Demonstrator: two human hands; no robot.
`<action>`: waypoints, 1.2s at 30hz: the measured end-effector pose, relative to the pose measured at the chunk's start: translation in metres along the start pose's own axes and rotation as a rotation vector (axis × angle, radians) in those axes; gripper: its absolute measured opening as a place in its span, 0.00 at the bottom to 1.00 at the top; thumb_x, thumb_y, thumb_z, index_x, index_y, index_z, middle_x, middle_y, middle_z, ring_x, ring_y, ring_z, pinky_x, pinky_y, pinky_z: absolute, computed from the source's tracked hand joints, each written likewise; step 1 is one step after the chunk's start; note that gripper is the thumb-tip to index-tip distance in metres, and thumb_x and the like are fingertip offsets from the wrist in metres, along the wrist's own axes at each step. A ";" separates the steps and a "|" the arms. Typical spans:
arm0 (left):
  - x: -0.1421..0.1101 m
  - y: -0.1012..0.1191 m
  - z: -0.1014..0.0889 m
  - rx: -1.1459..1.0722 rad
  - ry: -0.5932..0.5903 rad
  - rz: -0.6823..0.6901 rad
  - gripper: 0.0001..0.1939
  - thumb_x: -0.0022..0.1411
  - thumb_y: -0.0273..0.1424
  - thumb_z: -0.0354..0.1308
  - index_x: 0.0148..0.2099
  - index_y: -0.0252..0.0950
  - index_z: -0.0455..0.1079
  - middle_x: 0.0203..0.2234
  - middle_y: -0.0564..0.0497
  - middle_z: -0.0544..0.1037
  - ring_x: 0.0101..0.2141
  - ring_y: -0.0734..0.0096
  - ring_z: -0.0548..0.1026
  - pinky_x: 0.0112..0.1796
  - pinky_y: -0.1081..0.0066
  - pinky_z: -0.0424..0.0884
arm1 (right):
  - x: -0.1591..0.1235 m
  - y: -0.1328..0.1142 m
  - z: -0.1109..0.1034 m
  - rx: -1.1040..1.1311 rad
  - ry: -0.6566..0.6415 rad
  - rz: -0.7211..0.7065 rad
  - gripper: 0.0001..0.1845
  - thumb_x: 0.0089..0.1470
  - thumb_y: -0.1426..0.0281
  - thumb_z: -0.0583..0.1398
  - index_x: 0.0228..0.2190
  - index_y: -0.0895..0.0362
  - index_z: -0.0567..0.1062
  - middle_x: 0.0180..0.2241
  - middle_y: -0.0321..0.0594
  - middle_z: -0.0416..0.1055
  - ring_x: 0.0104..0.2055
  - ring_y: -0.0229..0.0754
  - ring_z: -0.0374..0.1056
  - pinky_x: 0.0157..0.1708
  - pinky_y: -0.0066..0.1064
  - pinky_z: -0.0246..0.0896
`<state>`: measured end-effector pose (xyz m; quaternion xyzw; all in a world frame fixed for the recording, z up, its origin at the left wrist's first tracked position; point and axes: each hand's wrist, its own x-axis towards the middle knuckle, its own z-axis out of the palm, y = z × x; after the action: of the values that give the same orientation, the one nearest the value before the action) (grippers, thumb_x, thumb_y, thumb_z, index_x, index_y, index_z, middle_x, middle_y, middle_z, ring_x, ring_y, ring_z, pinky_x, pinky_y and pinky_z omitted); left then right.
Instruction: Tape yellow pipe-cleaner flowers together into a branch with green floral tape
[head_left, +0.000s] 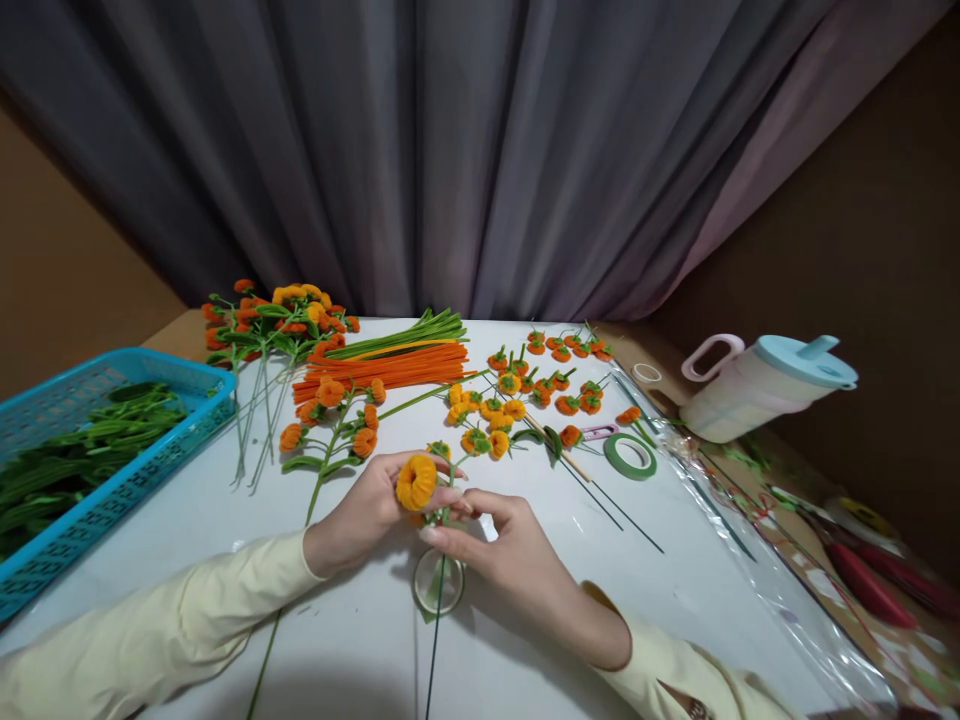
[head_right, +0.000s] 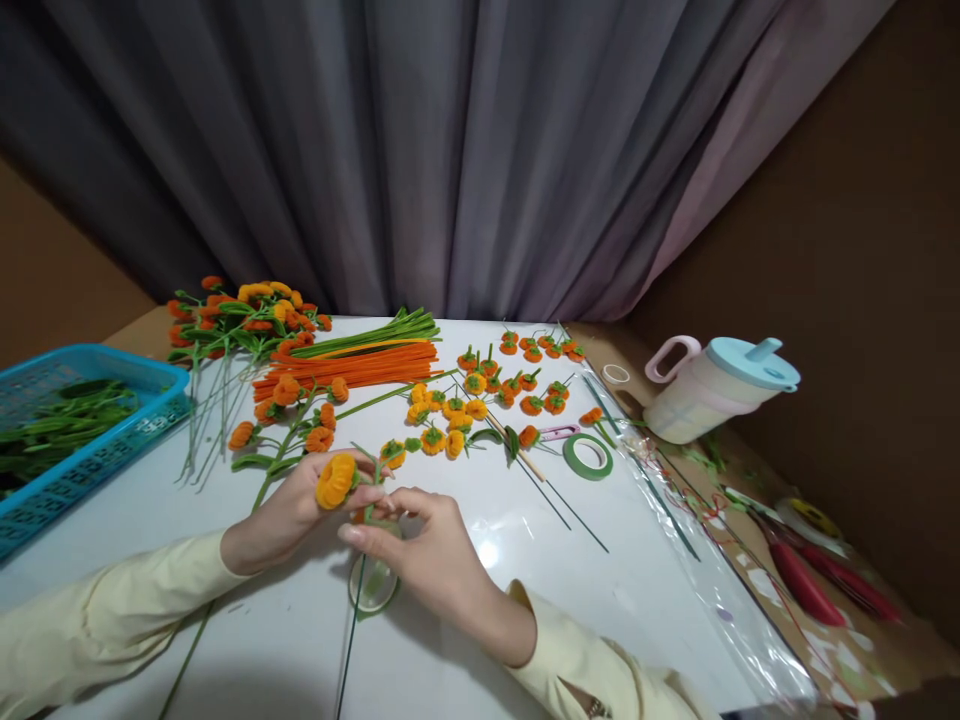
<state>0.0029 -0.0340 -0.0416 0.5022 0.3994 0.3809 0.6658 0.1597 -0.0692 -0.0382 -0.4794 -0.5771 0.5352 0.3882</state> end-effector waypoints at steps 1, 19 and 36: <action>0.001 0.000 0.000 0.011 0.007 0.000 0.13 0.46 0.34 0.69 0.32 0.33 0.72 0.24 0.52 0.76 0.26 0.73 0.73 0.29 0.77 0.68 | 0.000 0.001 0.000 0.003 0.012 0.011 0.12 0.43 0.64 0.66 0.18 0.58 0.71 0.22 0.33 0.69 0.29 0.39 0.64 0.33 0.30 0.58; -0.004 0.002 0.005 0.231 0.139 0.049 0.05 0.44 0.25 0.64 0.28 0.32 0.74 0.25 0.50 0.78 0.30 0.67 0.74 0.32 0.74 0.69 | -0.014 0.006 0.008 -0.103 0.139 0.096 0.12 0.47 0.62 0.64 0.24 0.56 0.69 0.13 0.31 0.68 0.22 0.39 0.66 0.42 0.39 0.60; -0.004 0.006 0.005 0.068 0.066 -0.046 0.03 0.45 0.24 0.60 0.28 0.32 0.71 0.24 0.52 0.74 0.27 0.72 0.70 0.29 0.75 0.65 | 0.010 0.021 -0.028 -0.133 -0.579 -0.011 0.15 0.45 0.62 0.66 0.33 0.60 0.75 0.31 0.38 0.70 0.35 0.41 0.66 0.38 0.31 0.61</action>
<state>0.0048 -0.0382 -0.0342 0.5022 0.4452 0.3684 0.6433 0.1870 -0.0536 -0.0558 -0.3279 -0.7003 0.6085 0.1783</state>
